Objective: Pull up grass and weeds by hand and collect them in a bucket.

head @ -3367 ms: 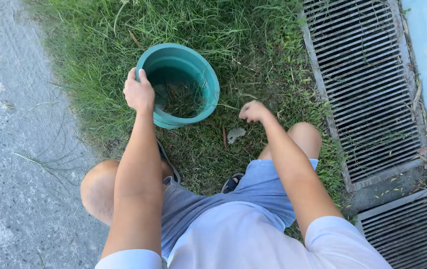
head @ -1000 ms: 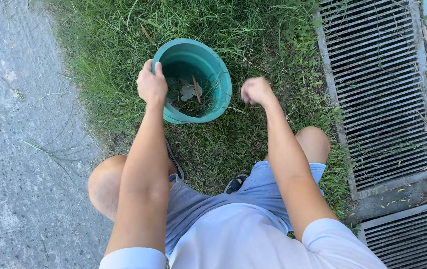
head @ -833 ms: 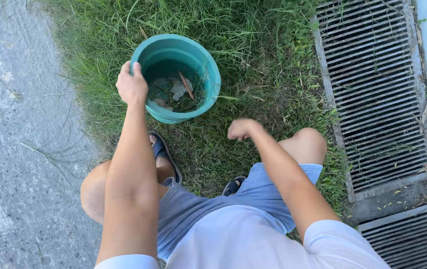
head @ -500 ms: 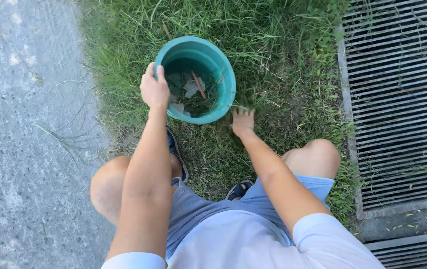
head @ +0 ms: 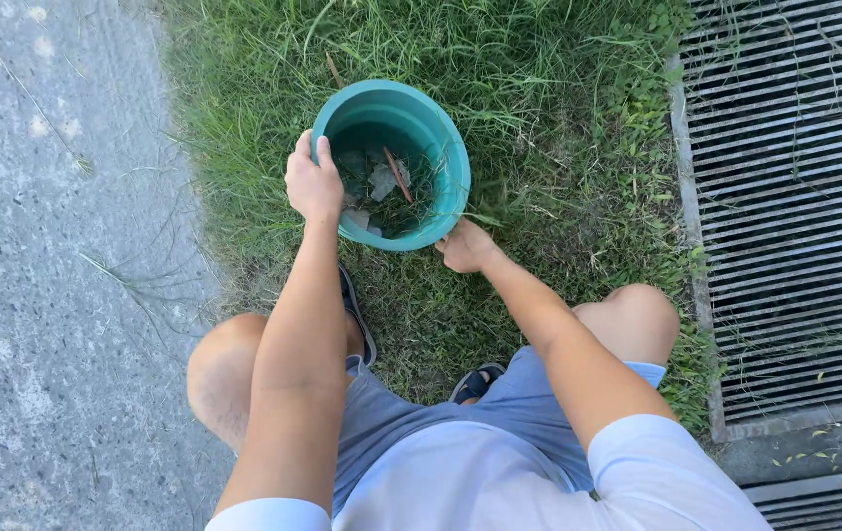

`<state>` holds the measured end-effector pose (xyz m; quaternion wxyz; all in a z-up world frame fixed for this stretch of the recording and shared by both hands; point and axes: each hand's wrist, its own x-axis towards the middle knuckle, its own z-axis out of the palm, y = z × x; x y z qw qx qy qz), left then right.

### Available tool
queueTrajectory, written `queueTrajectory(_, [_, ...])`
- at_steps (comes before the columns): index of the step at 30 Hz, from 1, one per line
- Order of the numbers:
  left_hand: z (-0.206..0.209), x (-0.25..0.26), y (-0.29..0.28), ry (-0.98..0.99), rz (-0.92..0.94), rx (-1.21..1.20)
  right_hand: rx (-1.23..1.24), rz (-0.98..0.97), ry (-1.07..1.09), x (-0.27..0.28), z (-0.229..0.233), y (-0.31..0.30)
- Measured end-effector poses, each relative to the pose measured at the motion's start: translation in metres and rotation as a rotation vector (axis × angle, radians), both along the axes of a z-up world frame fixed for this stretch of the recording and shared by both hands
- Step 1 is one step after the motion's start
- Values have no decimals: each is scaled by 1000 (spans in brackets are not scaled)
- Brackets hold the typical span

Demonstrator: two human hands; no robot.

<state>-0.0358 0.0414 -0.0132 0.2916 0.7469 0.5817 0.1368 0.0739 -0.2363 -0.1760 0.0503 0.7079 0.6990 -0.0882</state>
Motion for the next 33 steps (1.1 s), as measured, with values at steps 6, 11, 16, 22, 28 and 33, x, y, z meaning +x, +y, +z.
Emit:
queueTrajectory(6, [7,6,-5,13,-62,70,-154,-602,-178,30,-72,15])
queueTrajectory(11, [14,13,-15,0,-80,103,-392,-787,118,38,-72,12])
queueTrajectory(16, [30,26,-31,4,-114,99,-260,-833,222,46,-110,-12])
queueTrajectory(22, [18,36,-39,0,-147,161,332,-1253,1171,21,-105,-39])
queueTrajectory(28, [22,56,-46,-57,-206,221,519,-1396,1528,-11,-107,-22])
queueTrajectory(33, [27,54,-51,-25,-235,178,193,-1510,1208,-41,-91,-88])
